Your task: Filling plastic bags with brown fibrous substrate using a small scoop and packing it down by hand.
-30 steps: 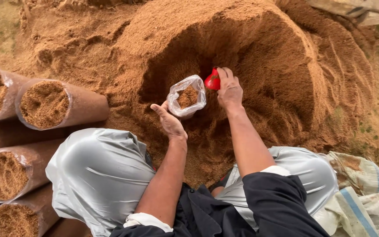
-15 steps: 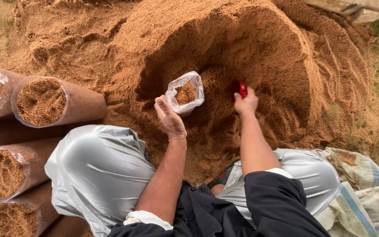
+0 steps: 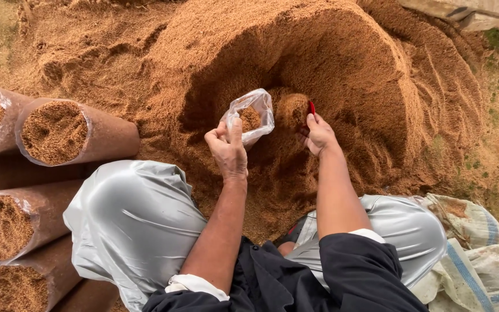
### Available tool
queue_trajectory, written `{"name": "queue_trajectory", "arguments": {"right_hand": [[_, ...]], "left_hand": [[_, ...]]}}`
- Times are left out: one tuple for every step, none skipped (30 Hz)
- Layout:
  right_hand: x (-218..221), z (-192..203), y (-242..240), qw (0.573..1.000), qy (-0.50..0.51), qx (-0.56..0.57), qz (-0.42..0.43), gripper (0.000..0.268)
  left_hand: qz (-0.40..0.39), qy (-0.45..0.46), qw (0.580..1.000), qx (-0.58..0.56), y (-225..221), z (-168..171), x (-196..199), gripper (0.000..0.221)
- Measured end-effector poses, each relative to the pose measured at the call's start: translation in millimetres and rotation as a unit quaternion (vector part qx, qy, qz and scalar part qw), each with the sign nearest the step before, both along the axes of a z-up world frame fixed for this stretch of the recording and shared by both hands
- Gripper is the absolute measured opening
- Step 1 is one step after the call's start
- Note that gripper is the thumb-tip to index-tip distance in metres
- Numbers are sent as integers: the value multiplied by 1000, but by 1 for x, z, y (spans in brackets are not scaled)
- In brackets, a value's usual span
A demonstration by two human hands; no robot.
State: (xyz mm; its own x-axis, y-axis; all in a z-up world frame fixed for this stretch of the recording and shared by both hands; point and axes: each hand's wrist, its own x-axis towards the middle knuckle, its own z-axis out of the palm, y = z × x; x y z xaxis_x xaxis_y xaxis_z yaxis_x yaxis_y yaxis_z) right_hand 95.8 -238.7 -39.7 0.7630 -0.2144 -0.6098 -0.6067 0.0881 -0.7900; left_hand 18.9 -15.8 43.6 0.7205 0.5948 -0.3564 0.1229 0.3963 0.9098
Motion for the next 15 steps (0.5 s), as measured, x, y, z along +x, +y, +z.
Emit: {"name": "queue_trajectory", "arguments": {"right_hand": [[3,-5,-8,1000,1,30,-2,53],[5,-10,-15,998,3,61,-4,50],[5,-2,-15,998,3,59,-4,50],[5,6,-16,997,-9,71,-7,48],[5,14,-16,996,-22,83,-11,46],[6,23,-17,996,-22,81,-11,46],[6,33,-17,997,-34,73,0,44],[7,42,-17,997,-46,66,11,42],[6,49,-18,997,-47,64,12,42],[5,55,-20,995,-71,67,12,39],[4,62,-21,993,-94,70,12,36],[0,78,-15,993,-94,68,12,36],[-4,93,-9,992,-107,65,7,32],[-8,108,-3,991,-120,62,3,29],[-11,116,0,991,-120,61,3,29]], "left_hand": [[-2,-9,1000,-16,-1,5,1,57],[-4,-17,999,-32,-1,9,2,53],[-4,-17,999,-34,-2,8,3,53],[-5,-19,999,-33,-3,7,5,47],[-7,-20,999,-33,-5,6,7,40],[-7,-20,999,-35,-7,2,8,40],[-2,-20,999,-29,-9,-2,9,38],[4,-19,1000,-24,-11,-6,10,36],[4,-20,999,-26,-12,0,10,36],[0,-17,1000,-9,-13,5,10,34],[-5,-13,1000,7,-14,11,10,31],[-5,-14,1000,6,-15,6,13,31],[-10,-12,1000,8,-16,0,16,31],[-14,-11,1000,9,-18,-5,18,31],[-15,-11,1000,8,-20,-1,20,31]]}}
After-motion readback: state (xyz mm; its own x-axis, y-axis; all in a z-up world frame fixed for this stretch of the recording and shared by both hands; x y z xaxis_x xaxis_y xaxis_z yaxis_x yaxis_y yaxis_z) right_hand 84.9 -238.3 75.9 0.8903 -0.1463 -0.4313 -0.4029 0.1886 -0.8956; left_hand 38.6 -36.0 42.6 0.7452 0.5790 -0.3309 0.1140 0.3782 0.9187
